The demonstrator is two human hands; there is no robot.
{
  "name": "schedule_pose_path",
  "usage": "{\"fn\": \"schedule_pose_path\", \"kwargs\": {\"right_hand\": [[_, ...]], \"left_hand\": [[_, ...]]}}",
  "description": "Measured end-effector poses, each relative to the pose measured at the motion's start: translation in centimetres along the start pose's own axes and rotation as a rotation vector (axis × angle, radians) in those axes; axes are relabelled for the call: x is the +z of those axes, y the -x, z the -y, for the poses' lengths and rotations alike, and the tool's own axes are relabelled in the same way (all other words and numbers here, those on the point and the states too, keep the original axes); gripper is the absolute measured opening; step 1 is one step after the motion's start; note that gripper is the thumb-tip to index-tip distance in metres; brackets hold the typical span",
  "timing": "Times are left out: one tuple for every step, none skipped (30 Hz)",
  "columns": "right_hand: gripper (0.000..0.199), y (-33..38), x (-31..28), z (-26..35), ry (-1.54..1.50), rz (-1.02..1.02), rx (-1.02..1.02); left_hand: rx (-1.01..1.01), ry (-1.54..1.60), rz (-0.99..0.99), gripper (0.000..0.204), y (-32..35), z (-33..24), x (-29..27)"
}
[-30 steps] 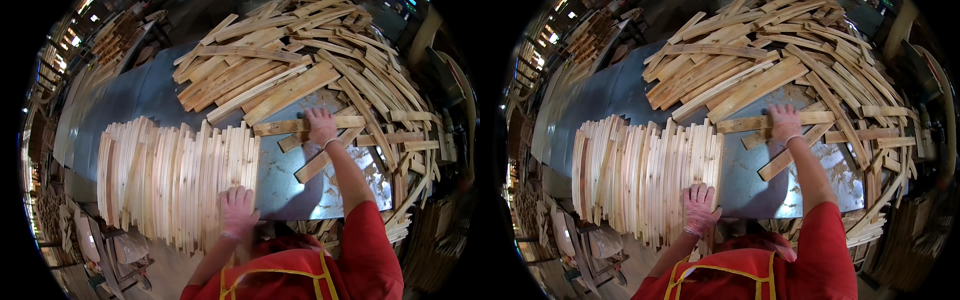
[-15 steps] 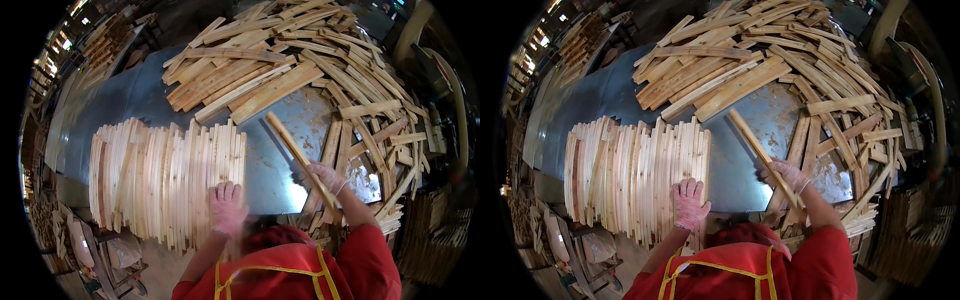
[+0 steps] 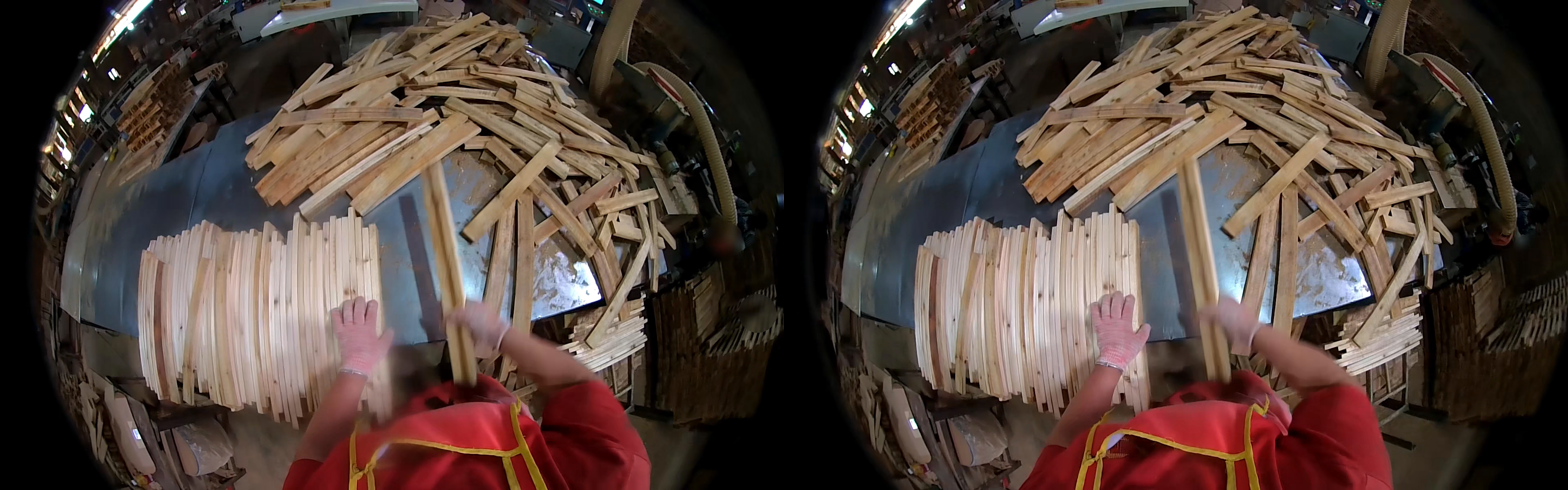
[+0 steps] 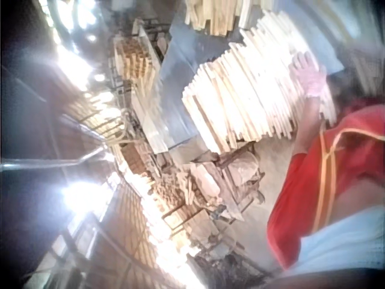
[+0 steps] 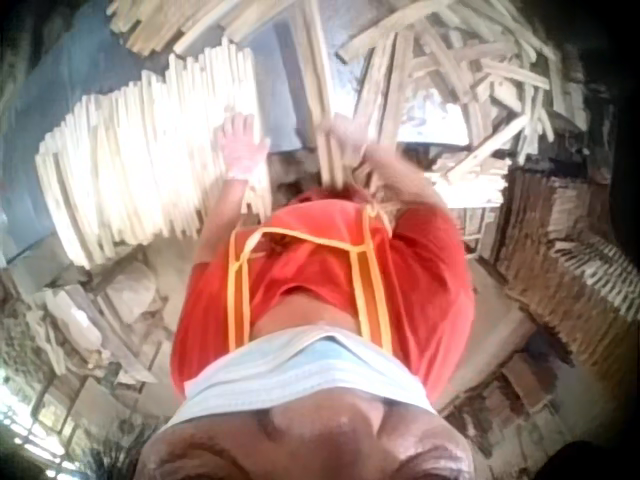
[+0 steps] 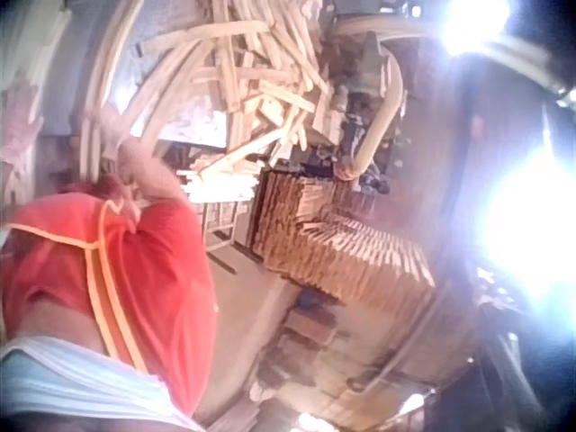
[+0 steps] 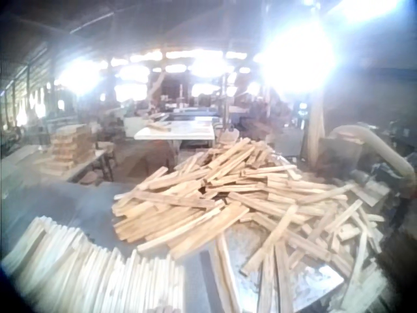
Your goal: The person repeatedly picks up thin wooden planks from a large pile on a metal table and places them into a neat, vertical stack. The person wears pink gloves and a red shirt with yellow straps. The camera is head-mounted, providing a first-person view of the hands and the work surface.
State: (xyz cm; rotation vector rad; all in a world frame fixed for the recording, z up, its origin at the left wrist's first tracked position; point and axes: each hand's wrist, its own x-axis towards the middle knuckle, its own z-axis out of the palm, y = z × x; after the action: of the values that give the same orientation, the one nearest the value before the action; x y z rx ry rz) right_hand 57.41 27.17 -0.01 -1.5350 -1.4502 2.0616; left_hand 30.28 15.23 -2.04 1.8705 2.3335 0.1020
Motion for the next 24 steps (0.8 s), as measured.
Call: {"fn": "schedule_pose_path", "kwargs": {"right_hand": [[0.039, -0.6, -2.1, 6.9, -0.043, -0.054, -0.143], [0.041, -1.3, -4.2, 14.1, -0.070, -0.103, -0.307], [0.043, -1.8, -6.8, 20.7, -0.132, -0.172, -0.472], [0.045, -3.2, -9.6, 25.4, -0.261, -0.245, -0.621], [0.048, -5.1, -13.1, 28.6, -0.399, -0.354, -0.759], [0.058, -8.9, -17.0, 29.8, -0.581, -0.509, -0.983], [0.066, -11.9, -20.6, 28.4, -0.380, -0.706, -0.915], [0.071, -14.2, -21.9, 26.0, -0.078, -0.884, -0.811], [0.077, -16.2, -23.3, 23.5, 0.219, -1.062, -0.677], [0.078, -17.4, -22.1, 19.8, 0.617, -1.177, -0.506], [0.084, -17.9, -20.3, 17.0, 0.705, -1.133, -0.391], [0.090, -18.0, -18.4, 14.3, 0.791, -1.091, -0.275], [0.089, -18.5, -17.6, 11.5, 0.767, -1.107, -0.256], [0.088, -19.1, -16.9, 9.1, 0.740, -1.122, -0.231], [0.088, -19.1, -15.8, 8.2, 0.667, -1.082, -0.268], [0.087, -18.8, -14.3, 8.1, 0.597, -1.041, -0.307], [0.086, -17.8, -12.5, 7.7, 0.493, -0.986, -0.335], [0.086, -16.6, -10.6, 7.5, 0.389, -0.930, -0.359], [0.086, -15.6, -8.2, 6.0, 0.312, -0.929, -0.449], [0.089, -12.7, -5.4, 6.4, 0.025, -0.712, -0.386], [0.094, -9.2, -2.6, 7.4, -0.258, -0.490, -0.295], [0.099, -9.6, -0.8, 3.8, -0.342, -0.437, -0.319], [0.103, -8.7, 1.2, 2.1, -0.303, -0.320, -0.230], [0.106, -7.6, 3.3, 0.6, -0.252, -0.201, -0.147]], "left_hand": [[0.005, -0.024, -0.056, 0.085, 0.2, 0.2, 0.5], [-0.002, -0.054, -0.106, 0.085, 0.8, 0.8, 1.1], [-0.001, -0.079, -0.149, 0.085, 1.3, 1.0, 1.5], [0.000, -0.076, -0.144, 0.084, 1.7, 0.9, 1.4], [0.026, -0.060, -0.148, 0.083, 1.3, 0.4, 0.8], [0.054, -0.048, -0.157, 0.082, 0.6, 0.0, 0.3], [0.057, -0.044, -0.164, 0.082, 0.2, -0.1, 0.4], [0.053, -0.044, -0.162, 0.082, 0.2, 0.0, 0.6], [0.054, -0.041, -0.161, 0.081, -0.1, -0.2, 0.8], [0.030, -0.046, -0.104, 0.078, 0.0, -0.4, 0.2], [0.007, -0.053, -0.049, 0.075, 0.2, -0.5, -1.1], [-0.009, -0.059, 0.005, 0.073, 0.2, -0.7, -1.8], [0.000, -0.053, -0.040, 0.075, 0.0, -0.9, -1.5], [0.013, -0.050, -0.081, 0.078, -0.1, -1.0, -1.1], [0.021, -0.048, -0.118, 0.081, 0.1, -0.9, -0.9], [0.007, -0.045, -0.103, 0.081, 0.1, -0.8, -1.0], [-0.004, -0.033, -0.087, 0.081, 0.2, -1.0, -1.0], [-0.015, -0.021, -0.077, 0.080, 0.2, -1.2, -1.0], [-0.009, -0.029, -0.091, 0.081, 0.3, -1.1, -0.7], [-0.017, -0.036, -0.103, 0.081, 0.9, -0.7, 0.0], [-0.018, -0.044, -0.118, 0.081, 1.4, -0.4, 0.3], [0.009, -0.043, -0.115, 0.081, 0.6, -0.8, 0.1], [0.010, -0.049, -0.109, 0.082, 0.6, -0.7, 0.0], [0.013, -0.054, -0.107, 0.082, 0.5, -0.6, -0.2]]}}
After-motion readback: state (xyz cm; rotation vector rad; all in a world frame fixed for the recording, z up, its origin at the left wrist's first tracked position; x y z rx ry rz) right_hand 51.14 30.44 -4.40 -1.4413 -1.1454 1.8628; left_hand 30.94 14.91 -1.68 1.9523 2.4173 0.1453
